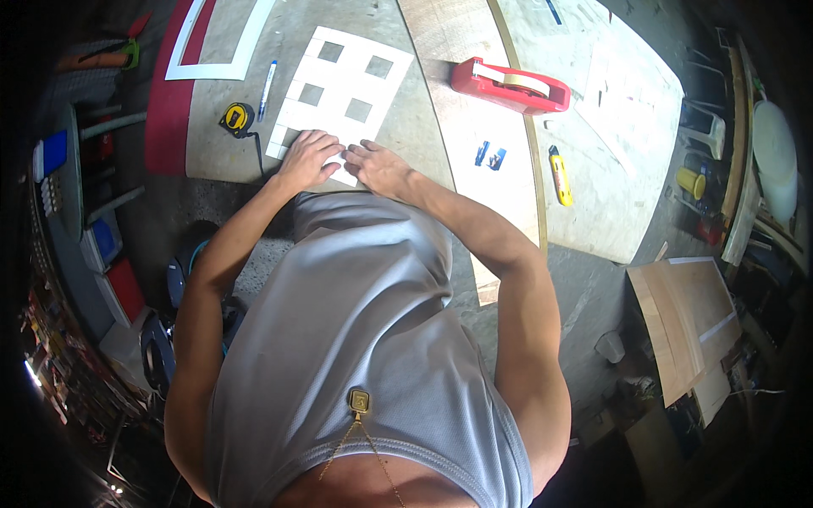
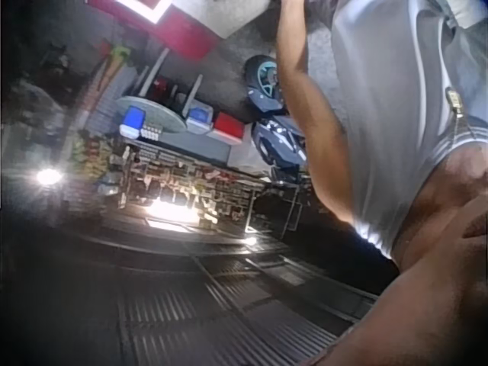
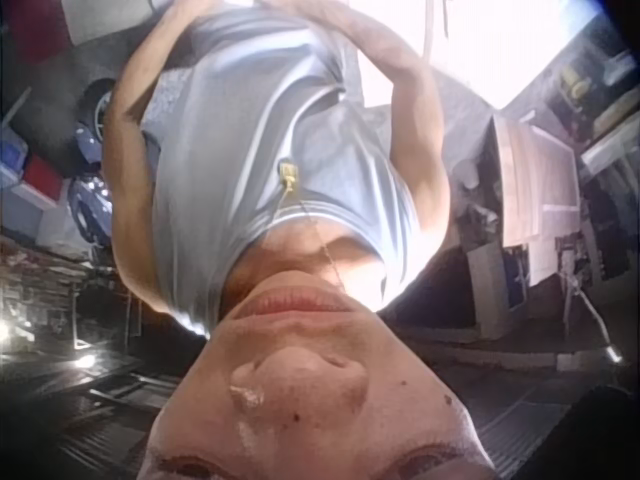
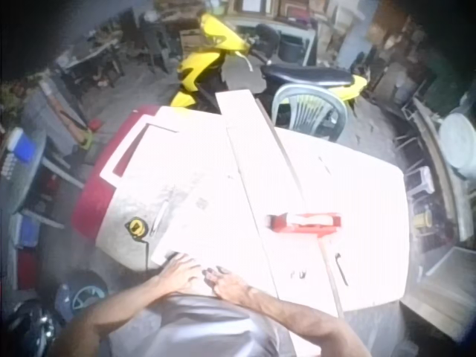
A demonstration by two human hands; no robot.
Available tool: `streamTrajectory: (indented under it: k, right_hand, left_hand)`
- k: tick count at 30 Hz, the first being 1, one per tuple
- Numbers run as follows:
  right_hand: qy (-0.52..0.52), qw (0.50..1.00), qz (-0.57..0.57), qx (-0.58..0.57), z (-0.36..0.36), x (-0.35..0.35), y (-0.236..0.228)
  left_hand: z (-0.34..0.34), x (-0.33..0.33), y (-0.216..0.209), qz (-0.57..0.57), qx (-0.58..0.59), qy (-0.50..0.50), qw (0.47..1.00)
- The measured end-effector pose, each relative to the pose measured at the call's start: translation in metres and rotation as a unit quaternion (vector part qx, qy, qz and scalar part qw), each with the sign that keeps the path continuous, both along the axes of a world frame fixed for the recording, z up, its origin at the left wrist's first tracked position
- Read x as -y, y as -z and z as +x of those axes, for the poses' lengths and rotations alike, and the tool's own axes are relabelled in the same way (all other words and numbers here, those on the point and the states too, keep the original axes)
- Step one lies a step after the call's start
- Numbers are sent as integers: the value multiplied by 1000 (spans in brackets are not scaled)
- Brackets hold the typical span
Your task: The person assembles a multi-photo frame by placing small printed photos into square cutouts on a white board. They use a tape dispenser to apply adhesive and secure each photo in place, then lift the board to inspect the arrangement.
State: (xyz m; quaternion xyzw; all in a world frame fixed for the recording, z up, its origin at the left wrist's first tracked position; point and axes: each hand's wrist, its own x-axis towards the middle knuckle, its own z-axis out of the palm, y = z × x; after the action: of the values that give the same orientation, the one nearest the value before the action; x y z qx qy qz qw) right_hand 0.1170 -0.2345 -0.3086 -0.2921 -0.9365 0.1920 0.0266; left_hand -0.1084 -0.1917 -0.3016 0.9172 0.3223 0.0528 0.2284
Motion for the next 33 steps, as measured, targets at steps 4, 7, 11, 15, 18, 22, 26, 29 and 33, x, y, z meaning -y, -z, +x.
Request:
streamTrajectory:
  k: [4,7,11,15,18,22,26,29,33]
  right_hand:
    - [198,956,-45,-210,16,-2,-2]
    - [556,723,-107,-396,29,-10,-36]
    - [766,288,-130,-559,64,-43,-41]
    - [707,176,-229,-645,83,-73,-48]
    - [680,72,-230,-692,85,-98,-53]
    - [688,-87,-92,-715,85,-129,-44]
    - [665,-57,23,-745,58,-133,-54]
    - [687,10,51,-725,52,-132,-45]
    - [735,122,158,-648,48,-135,1]
  left_hand:
    - [0,3,5,16,1,4,1000]
    - [-1,4,7,36,10,-5,999]
    - [-1,0,7,27,16,6,999]
    - [-3,-1,15,43,46,8,998]
    - [-4,-2,19,58,72,9,996]
    - [-5,-1,18,43,88,11,995]
    - [-6,-4,17,35,91,13,995]
    - [-6,-5,17,39,93,15,995]
    - [-7,-7,17,35,94,19,995]
